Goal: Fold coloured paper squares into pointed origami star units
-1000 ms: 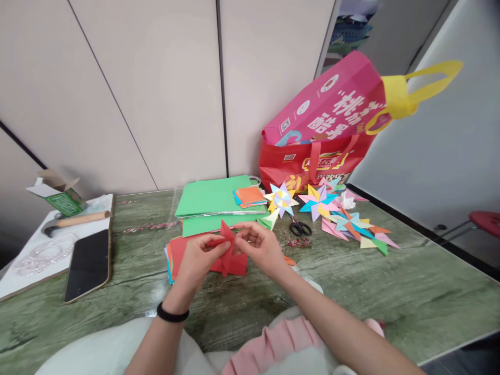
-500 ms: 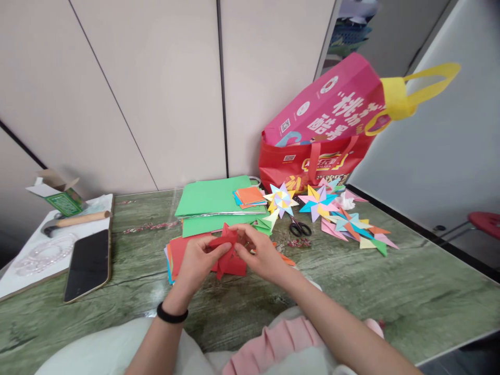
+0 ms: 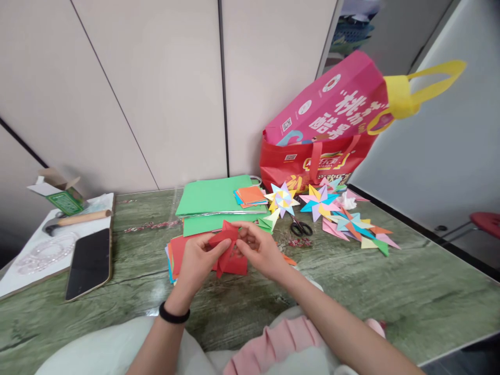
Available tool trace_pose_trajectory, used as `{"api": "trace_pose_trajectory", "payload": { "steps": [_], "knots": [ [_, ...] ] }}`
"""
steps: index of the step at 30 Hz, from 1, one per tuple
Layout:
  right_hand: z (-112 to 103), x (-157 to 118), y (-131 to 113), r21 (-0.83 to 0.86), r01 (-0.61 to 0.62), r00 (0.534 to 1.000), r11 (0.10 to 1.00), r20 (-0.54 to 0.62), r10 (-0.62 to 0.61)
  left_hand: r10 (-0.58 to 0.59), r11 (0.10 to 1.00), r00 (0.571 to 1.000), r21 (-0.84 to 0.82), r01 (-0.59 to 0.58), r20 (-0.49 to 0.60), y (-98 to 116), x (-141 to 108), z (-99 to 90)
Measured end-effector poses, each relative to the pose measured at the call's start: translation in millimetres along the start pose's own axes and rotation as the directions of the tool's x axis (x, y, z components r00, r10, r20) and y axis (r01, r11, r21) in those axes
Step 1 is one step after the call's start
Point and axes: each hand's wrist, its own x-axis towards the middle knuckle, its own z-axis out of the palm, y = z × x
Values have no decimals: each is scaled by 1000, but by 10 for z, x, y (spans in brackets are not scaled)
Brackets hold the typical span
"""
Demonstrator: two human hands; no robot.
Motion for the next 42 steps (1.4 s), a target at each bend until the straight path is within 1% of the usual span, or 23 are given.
{"api": "trace_pose_trajectory", "payload": {
  "steps": [3,6,11,15,17,21,23,26,28,31,36,37,40,42],
  "knots": [
    [18,5,10,69,-20,1000,997,-4,20,-2,1000,1000,-12,1,-8,2,-7,3],
    [18,11,5,79,-30,999,996,-31,33,6,1000,1000,-1,-6,-21,12,-17,17],
    [20,19,-31,86,-87,993,992,-71,94,17,1000,999,11,-17,-46,23,-25,61],
    [32,20,-48,102,-85,992,991,-86,93,7,1000,998,8,-6,-68,17,-23,70],
    [30,25,-53,133,-89,990,987,-98,102,-16,999,999,-35,15,-45,18,-22,65],
    [14,43,-61,254,-98,988,962,-87,124,-83,962,995,-257,96,62,41,-22,56],
    [8,53,-53,308,-119,986,944,-78,149,-90,938,990,-326,121,111,54,-21,51],
    [-1,63,-19,332,-155,980,930,-65,187,-98,947,988,-294,129,118,64,-17,41],
    [-7,67,3,321,-164,977,933,-77,198,-112,957,988,-256,135,104,66,-15,37],
    [-14,64,16,304,-188,971,934,-85,223,-121,958,988,-252,141,93,66,-13,38],
    [-11,51,12,276,-233,972,932,28,235,-110,965,991,-229,124,73,87,-18,45],
    [-11,52,12,273,-236,971,933,26,238,-115,966,990,-224,132,85,95,-21,46],
    [-14,58,10,270,-244,964,932,-39,263,-149,960,976,-213,181,160,112,-33,49],
    [-17,63,2,294,-261,956,920,-54,289,-155,953,969,-229,198,194,115,-39,52]
  ]
}}
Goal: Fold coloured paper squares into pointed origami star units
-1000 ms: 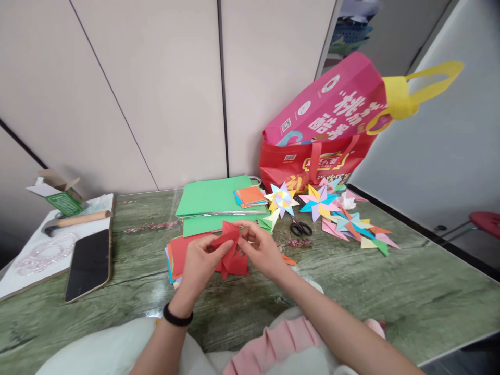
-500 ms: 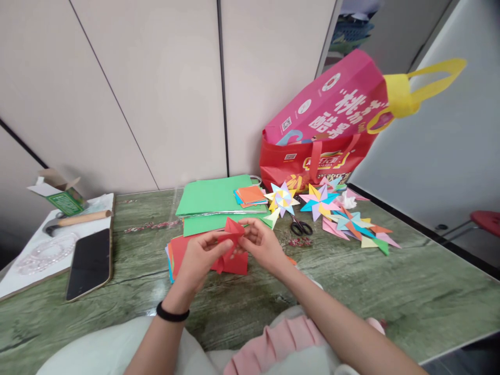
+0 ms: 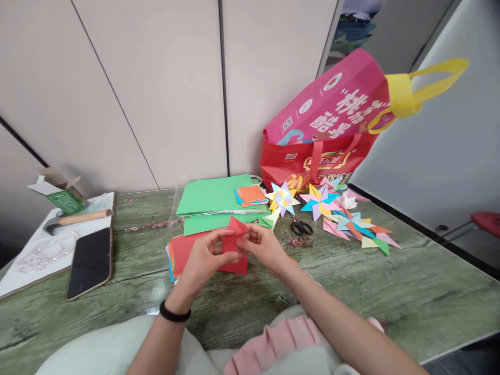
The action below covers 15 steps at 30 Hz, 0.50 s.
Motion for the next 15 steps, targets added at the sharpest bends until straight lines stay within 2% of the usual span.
{"api": "trace_pose_trajectory", "payload": {
  "steps": [4,8,12,15],
  "knots": [
    [1,-7,-18,109,-64,998,992,0,64,22,998,1000,-59,-22,9,-4,-1,-3],
    [-9,0,-13,179,-114,992,977,-38,122,34,999,999,-24,-34,11,-3,4,-7],
    [-18,18,5,154,-111,990,982,-74,124,68,997,997,33,-69,28,-8,12,1],
    [-17,17,16,117,-87,994,989,-57,94,77,996,997,37,-76,-14,-11,16,8]
  ]
}}
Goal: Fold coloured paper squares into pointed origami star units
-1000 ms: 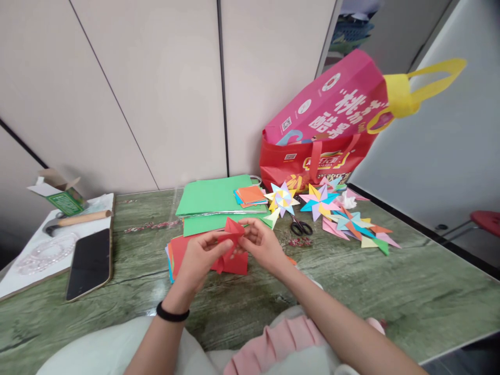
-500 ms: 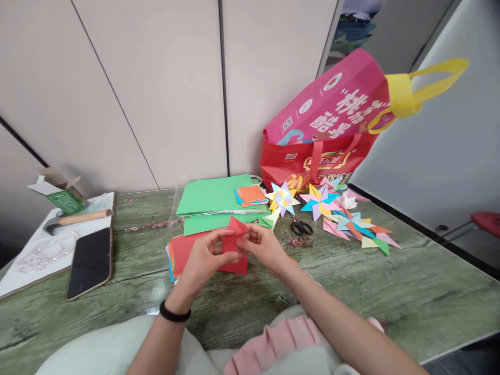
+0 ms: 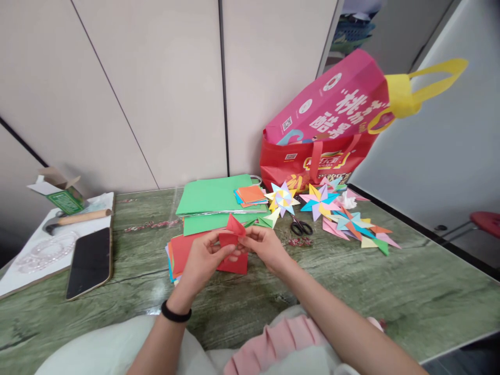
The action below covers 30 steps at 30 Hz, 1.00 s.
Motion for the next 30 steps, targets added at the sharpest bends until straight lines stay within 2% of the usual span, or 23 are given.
{"api": "trace_pose_trajectory", "payload": {
  "steps": [3,11,22,30],
  "knots": [
    [4,-9,0,1,32,999,999,16,-32,-3,1000,999,-18,3,-44,0,0,2],
    [28,-13,-65,80,64,997,995,32,-67,-35,995,999,-95,31,-40,13,-12,-24],
    [-58,3,-39,67,-121,988,990,100,114,-79,994,996,-68,81,30,32,-17,-32],
    [-7,-11,-31,71,-82,995,994,69,77,-95,986,995,-135,97,20,15,-15,-23]
  ]
}}
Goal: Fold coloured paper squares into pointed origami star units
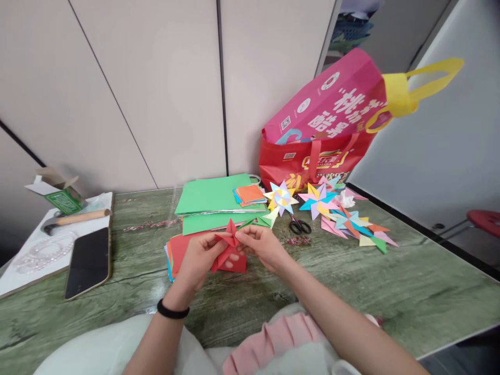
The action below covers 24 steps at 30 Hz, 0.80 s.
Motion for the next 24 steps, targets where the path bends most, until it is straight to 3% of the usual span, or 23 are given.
{"api": "trace_pose_trajectory", "payload": {
  "steps": [11,19,24],
  "knots": [
    [10,-10,-10,-50,53,999,997,-8,-53,17,999,1000,-39,-18,-14,5,0,19],
    [-14,-6,-27,-47,-26,1000,999,2,26,29,998,999,-46,-30,-28,38,-11,25],
    [-28,9,-8,-71,38,999,997,-33,-41,33,999,999,-16,-34,-21,46,-8,31]
  ]
}}
